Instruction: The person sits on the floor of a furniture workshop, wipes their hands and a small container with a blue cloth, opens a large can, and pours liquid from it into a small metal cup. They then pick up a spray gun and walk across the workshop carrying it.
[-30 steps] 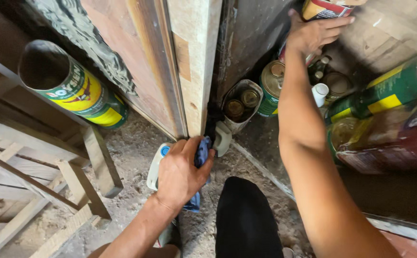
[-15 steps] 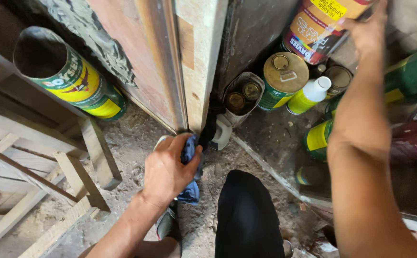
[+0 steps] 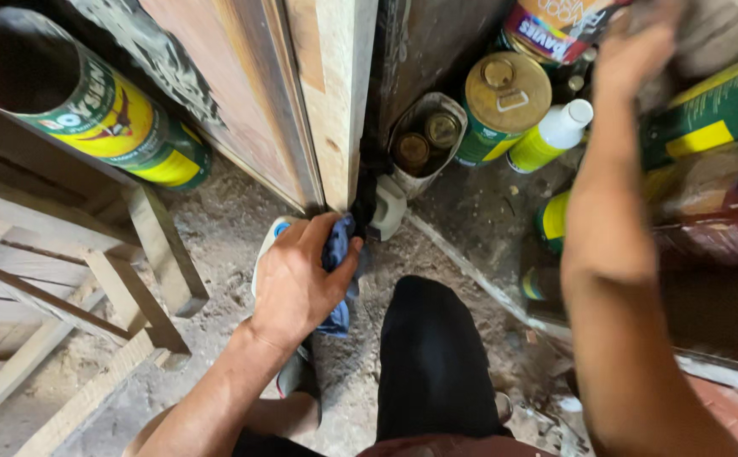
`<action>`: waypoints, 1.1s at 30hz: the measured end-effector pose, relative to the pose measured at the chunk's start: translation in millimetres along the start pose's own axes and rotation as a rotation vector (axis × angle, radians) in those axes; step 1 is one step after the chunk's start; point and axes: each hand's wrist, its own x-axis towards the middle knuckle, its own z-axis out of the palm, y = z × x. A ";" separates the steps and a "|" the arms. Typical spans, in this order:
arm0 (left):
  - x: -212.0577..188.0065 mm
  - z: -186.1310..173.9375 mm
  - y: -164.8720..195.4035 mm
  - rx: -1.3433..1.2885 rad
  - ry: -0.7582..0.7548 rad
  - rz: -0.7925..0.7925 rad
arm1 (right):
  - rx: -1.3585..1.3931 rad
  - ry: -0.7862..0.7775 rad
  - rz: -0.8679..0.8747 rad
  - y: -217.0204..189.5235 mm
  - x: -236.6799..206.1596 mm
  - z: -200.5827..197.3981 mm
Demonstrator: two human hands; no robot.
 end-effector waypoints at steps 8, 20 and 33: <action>0.9 -2.6 -0.2 -0.029 -0.029 -0.035 | -0.066 -0.881 -0.582 -42.1 -56.5 17.5; -14.9 -6.3 -9.0 -0.054 -0.026 -0.034 | -0.281 -1.019 -0.786 -39.5 -53.1 25.3; -2.9 -6.2 -21.5 -0.043 -0.181 -0.119 | -0.525 -1.205 -0.077 -102.0 -17.6 29.7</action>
